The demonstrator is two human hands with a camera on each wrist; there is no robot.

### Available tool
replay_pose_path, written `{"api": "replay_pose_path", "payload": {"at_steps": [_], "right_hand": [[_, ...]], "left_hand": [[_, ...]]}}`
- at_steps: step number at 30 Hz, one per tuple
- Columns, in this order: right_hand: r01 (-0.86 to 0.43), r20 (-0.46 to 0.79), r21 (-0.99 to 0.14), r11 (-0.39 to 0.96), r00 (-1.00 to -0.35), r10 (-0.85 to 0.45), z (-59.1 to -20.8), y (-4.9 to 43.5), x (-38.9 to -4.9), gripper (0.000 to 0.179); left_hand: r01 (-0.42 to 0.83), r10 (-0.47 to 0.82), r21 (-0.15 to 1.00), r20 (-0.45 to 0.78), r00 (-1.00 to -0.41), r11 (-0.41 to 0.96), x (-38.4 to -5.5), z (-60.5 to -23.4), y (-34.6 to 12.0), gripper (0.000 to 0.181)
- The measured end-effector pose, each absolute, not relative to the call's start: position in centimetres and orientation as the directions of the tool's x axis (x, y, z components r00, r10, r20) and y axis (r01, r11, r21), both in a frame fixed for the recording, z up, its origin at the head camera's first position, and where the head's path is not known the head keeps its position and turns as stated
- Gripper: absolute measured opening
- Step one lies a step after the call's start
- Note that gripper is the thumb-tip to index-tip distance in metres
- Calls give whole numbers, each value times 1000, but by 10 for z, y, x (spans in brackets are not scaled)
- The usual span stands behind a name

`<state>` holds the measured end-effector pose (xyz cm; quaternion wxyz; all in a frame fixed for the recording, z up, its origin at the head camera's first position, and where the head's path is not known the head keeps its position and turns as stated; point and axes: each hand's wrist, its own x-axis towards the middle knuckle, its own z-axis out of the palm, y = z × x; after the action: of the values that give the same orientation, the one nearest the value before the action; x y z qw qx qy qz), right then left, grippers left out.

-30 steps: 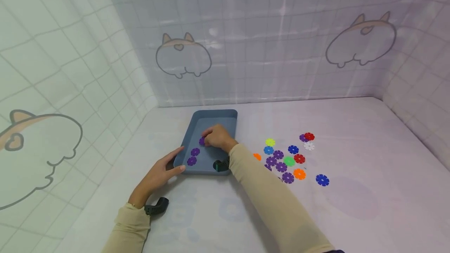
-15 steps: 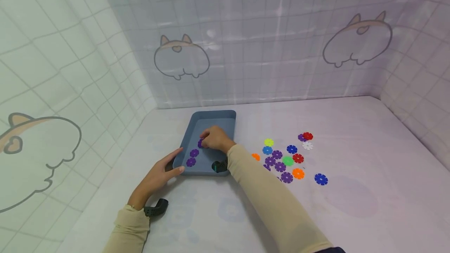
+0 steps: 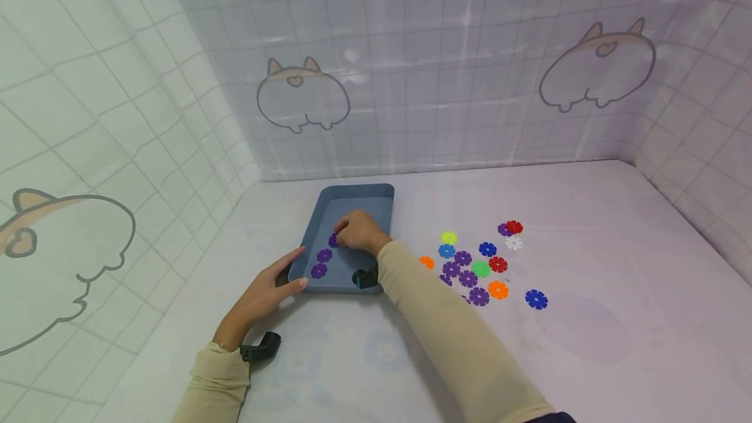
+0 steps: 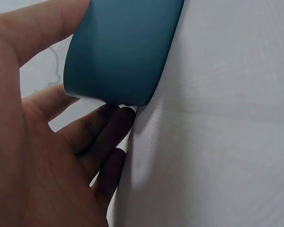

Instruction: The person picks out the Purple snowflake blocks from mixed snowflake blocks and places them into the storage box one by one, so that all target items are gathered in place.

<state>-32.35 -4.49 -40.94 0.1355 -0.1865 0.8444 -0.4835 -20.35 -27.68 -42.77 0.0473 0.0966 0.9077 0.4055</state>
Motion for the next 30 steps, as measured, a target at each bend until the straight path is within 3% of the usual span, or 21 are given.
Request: {"api": "replay_pose_path", "payload": {"at_steps": [30], "right_hand": [[-154, -49, -890, 430, -904, -425, -410, -52, -322, 25]], "left_hand": [[129, 204, 765, -3, -979, 631, -201, -425, -276, 76]]}}
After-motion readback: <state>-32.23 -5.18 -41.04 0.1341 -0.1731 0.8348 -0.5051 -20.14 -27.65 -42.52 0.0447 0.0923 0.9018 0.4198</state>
